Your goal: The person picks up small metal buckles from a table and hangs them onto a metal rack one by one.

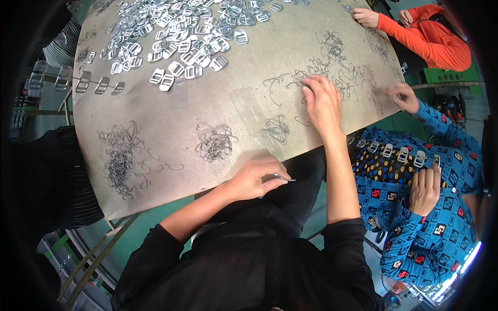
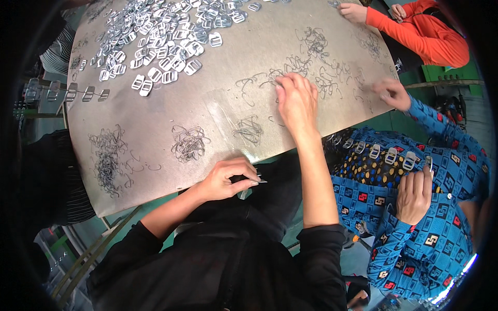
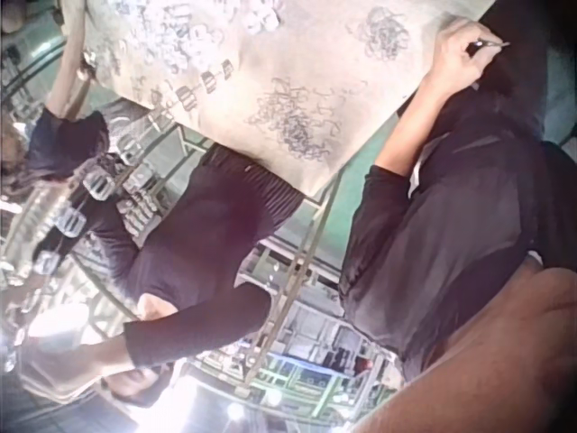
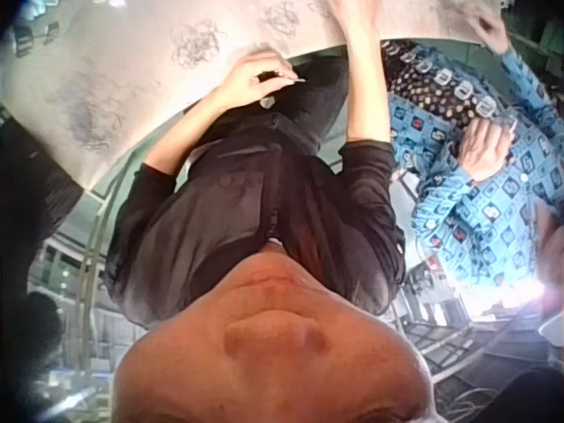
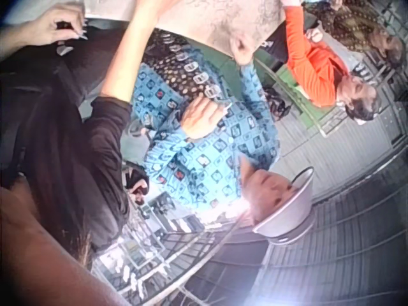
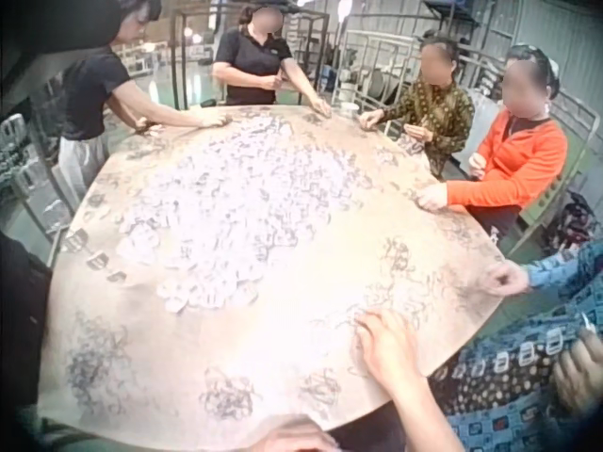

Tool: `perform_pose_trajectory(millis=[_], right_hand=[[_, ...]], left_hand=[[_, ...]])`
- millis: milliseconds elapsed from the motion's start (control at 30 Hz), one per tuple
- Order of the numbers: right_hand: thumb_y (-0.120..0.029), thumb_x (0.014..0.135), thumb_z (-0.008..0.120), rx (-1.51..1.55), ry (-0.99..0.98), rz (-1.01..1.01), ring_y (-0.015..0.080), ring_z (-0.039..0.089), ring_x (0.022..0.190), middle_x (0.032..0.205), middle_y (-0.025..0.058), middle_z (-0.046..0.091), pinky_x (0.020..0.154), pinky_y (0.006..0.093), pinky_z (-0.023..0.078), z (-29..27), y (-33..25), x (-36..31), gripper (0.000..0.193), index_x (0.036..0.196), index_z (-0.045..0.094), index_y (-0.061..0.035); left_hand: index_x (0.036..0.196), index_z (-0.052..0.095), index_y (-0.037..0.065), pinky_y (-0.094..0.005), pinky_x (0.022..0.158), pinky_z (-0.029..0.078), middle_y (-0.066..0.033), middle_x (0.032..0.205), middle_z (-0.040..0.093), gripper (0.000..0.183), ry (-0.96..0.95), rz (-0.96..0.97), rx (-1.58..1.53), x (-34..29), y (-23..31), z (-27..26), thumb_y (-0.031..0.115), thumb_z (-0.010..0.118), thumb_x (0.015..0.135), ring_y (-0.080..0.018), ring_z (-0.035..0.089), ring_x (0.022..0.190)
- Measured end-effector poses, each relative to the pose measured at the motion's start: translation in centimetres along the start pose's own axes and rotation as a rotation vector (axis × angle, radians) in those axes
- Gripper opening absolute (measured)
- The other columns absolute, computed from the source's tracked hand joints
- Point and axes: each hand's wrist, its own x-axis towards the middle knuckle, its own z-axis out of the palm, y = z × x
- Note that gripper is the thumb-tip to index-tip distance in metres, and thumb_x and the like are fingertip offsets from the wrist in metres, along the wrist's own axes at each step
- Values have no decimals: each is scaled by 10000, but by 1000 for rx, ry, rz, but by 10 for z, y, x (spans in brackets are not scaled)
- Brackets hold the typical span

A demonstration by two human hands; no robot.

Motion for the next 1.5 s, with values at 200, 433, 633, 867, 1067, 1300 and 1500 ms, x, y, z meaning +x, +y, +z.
perform_pose_trajectory(millis=[200,433,633,867,1067,1300,1500], right_hand=[[0,761,583,65,-24,-166,234,527,1049,1025,61,601,961,434,355,18,-30,0,232,966,656,-81],[-47,768,628,294,-152,50,248,605,819,915,104,615,730,338,473,14,-13,36,149,916,643,-49],[-122,785,641,128,-345,-121,323,601,854,886,135,621,740,406,467,11,-23,48,111,861,622,-43],[-120,811,626,185,-227,32,317,579,845,887,135,596,726,398,454,12,-33,36,125,856,574,-15],[-131,827,608,49,-258,-29,324,579,839,904,137,590,729,413,457,15,-29,36,122,867,574,-22],[-145,821,609,364,-157,-338,320,584,841,878,134,578,737,415,462,18,-97,7,89,838,589,-60],[-166,792,646,354,-349,-125,308,604,860,918,121,618,756,401,476,19,-104,16,110,849,630,-73]], left_hand=[[866,666,32,-311,701,480,-79,830,636,101,-1,8,-8,-1,-1,0,22,693,769,-207,614,787],[898,646,48,-338,738,480,-84,867,630,120,-39,6,4,-4,-7,-1,33,665,781,-244,608,836],[860,664,31,-307,715,481,-71,831,639,96,-1,30,8,-4,-9,2,21,688,768,-199,615,792],[902,636,51,-334,755,483,-81,880,623,142,-38,11,-18,-5,-5,0,14,661,768,-242,603,864],[900,633,47,-334,758,482,-81,881,623,137,-52,-15,-24,-4,1,0,18,662,769,-243,603,864],[895,632,39,-341,764,479,-83,880,622,132,-40,-8,-29,-4,0,1,16,660,768,-242,603,862],[888,630,32,-339,767,476,-86,872,625,131,-44,38,4,-4,1,0,17,660,762,-248,601,858]])
